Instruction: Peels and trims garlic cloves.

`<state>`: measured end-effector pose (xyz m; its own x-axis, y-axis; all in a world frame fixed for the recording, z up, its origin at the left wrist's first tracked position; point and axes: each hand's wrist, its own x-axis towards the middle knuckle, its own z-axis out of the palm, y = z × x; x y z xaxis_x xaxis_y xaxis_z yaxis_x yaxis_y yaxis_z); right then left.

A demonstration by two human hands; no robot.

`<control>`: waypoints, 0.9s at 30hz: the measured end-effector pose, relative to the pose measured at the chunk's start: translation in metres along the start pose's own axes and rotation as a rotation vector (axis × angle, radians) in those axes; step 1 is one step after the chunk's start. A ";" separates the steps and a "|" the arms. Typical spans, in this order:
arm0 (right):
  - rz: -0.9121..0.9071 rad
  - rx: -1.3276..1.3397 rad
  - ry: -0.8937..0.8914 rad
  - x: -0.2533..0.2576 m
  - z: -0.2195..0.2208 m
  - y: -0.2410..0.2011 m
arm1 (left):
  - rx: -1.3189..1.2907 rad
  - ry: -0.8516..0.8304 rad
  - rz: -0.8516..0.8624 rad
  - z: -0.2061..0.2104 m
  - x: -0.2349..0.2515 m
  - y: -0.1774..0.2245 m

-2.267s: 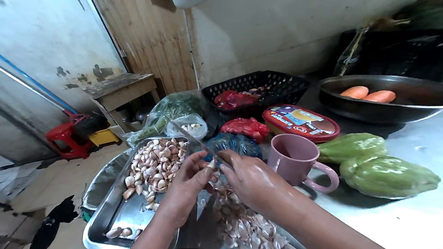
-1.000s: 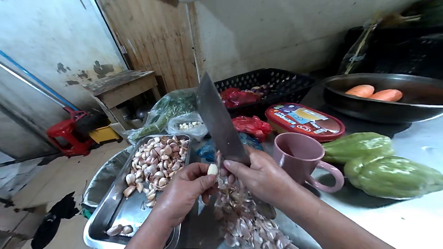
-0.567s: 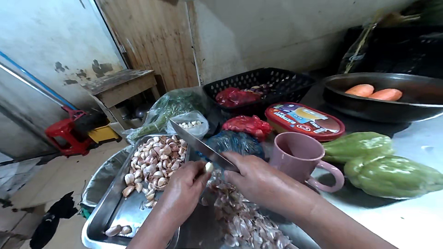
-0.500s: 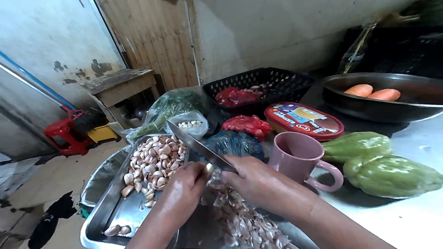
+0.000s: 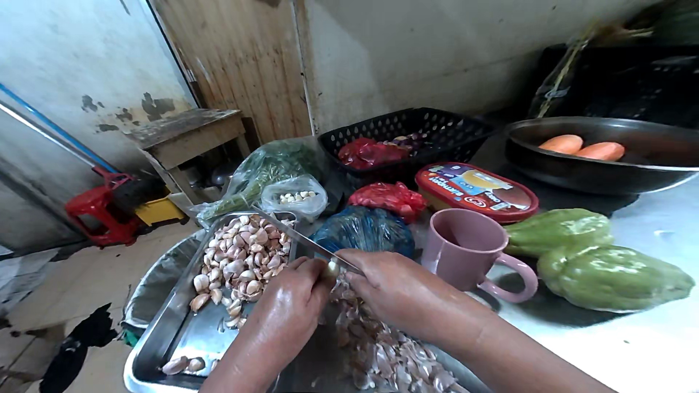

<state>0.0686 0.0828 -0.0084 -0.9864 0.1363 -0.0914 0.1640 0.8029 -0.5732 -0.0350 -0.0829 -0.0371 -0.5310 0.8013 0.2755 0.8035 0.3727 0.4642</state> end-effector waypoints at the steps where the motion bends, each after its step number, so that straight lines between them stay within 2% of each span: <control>1: 0.008 -0.019 -0.008 0.000 0.000 -0.001 | -0.004 -0.009 -0.008 -0.001 0.000 0.001; 6: 0.015 -0.074 -0.028 -0.001 0.000 -0.006 | -0.032 -0.021 -0.017 -0.001 -0.002 0.004; 11: 0.057 -0.022 -0.047 0.000 -0.002 -0.007 | -0.053 -0.014 -0.023 -0.001 -0.002 0.004; 20: 0.108 0.105 0.002 0.000 -0.003 -0.005 | -0.140 -0.004 -0.310 -0.003 0.004 0.008; 27: 0.098 0.058 0.010 -0.002 -0.004 -0.008 | -0.586 -0.168 -0.395 -0.006 0.006 0.006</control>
<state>0.0688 0.0788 -0.0001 -0.9655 0.2183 -0.1418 0.2590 0.7502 -0.6084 -0.0353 -0.0783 -0.0280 -0.6654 0.7373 -0.1167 0.2589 0.3746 0.8903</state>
